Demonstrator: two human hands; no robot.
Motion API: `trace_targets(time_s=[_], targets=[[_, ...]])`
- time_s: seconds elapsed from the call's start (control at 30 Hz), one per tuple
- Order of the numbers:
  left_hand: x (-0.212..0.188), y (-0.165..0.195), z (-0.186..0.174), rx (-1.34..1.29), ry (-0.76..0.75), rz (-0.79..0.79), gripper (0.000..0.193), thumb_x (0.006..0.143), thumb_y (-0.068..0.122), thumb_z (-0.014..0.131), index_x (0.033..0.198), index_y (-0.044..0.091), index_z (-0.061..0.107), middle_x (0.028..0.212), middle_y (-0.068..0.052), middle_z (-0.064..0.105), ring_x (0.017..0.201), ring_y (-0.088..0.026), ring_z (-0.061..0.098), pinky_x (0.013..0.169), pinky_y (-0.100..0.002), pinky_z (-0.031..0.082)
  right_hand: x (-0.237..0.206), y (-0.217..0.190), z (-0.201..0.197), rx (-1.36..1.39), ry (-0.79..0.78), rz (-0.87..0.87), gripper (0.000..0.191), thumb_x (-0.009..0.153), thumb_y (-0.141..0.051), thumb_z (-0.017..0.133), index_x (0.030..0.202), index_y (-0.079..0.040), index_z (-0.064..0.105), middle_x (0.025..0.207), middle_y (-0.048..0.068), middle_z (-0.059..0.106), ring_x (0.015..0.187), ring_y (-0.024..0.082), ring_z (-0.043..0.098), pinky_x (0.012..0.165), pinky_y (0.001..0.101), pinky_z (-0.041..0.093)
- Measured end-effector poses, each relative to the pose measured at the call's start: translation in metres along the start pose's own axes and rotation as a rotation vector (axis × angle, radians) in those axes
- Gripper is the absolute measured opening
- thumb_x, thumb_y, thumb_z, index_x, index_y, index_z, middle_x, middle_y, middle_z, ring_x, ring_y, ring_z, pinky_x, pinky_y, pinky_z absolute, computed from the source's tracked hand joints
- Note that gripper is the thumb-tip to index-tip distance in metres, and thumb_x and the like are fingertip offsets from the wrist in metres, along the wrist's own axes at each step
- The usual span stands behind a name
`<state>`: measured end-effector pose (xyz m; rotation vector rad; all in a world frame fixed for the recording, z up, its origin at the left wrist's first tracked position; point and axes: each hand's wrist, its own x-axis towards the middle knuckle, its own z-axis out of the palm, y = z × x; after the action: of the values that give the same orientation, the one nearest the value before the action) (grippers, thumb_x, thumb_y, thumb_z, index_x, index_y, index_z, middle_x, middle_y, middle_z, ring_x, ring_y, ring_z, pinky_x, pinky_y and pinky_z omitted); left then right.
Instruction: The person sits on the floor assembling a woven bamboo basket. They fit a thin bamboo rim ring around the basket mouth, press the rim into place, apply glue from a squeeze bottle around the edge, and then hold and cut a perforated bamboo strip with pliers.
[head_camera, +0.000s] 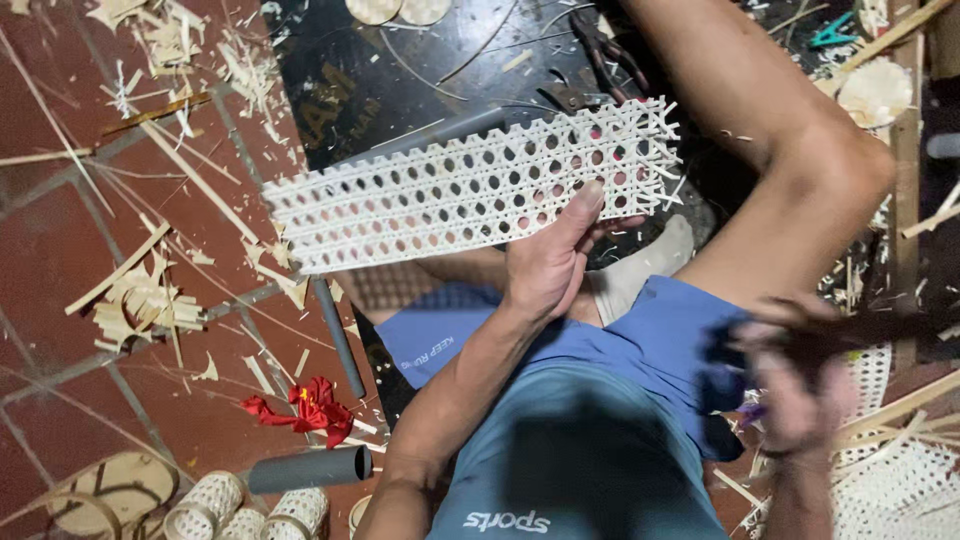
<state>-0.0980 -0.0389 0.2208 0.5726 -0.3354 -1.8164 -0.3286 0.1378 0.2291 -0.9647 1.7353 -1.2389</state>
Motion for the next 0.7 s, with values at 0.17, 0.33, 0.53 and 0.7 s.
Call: trace_targets(time_s=[0.17, 0.33, 0.53, 0.7], targets=[[-0.010, 0.004, 0.009, 0.016, -0.018, 0.015, 0.032, 0.106, 0.010, 0.064, 0.136, -0.001, 0.058, 0.122, -0.011, 0.069, 0.109, -0.023, 0.070, 0.094, -0.041, 0.062, 0.024, -0.017, 0.094, 0.226, -0.375, 0.073, 0.056, 0.090, -0.002, 0.062, 0.144, 0.002, 0.046, 0.128, 0.010, 0.061, 0.114, 0.017, 0.059, 0.102, 0.0309, 0.048], [-0.029, 0.003, 0.007, 0.296, 0.071, 0.097, 0.026, 0.110, 0.010, 0.068, 0.130, -0.005, 0.062, 0.115, -0.011, 0.070, 0.100, -0.020, 0.067, 0.087, -0.034, 0.056, 0.030, -0.021, 0.116, 0.154, -0.429, 0.066, 0.054, 0.090, -0.011, 0.063, 0.141, 0.001, 0.052, 0.115, 0.004, 0.062, 0.105, 0.012, 0.058, 0.097, 0.0282, 0.048], [-0.034, 0.005, 0.003, 0.254, 0.177, 0.042, 0.028, 0.104, 0.009, 0.069, 0.129, -0.001, 0.063, 0.112, -0.009, 0.070, 0.096, -0.019, 0.067, 0.079, -0.035, 0.056, 0.029, -0.032, 0.119, 0.249, -0.464, 0.074, 0.053, 0.092, -0.013, 0.064, 0.141, 0.002, 0.053, 0.117, 0.004, 0.062, 0.107, 0.013, 0.056, 0.100, 0.0280, 0.047], [-0.034, 0.005, 0.001, 0.232, 0.150, 0.100, 0.030, 0.105, 0.008, 0.069, 0.132, -0.002, 0.063, 0.121, -0.008, 0.069, 0.106, -0.018, 0.065, 0.094, -0.033, 0.054, 0.031, -0.030, 0.121, 0.167, -0.424, 0.071, 0.053, 0.091, -0.013, 0.063, 0.140, 0.002, 0.053, 0.115, 0.004, 0.061, 0.105, 0.013, 0.056, 0.097, 0.0279, 0.047]])
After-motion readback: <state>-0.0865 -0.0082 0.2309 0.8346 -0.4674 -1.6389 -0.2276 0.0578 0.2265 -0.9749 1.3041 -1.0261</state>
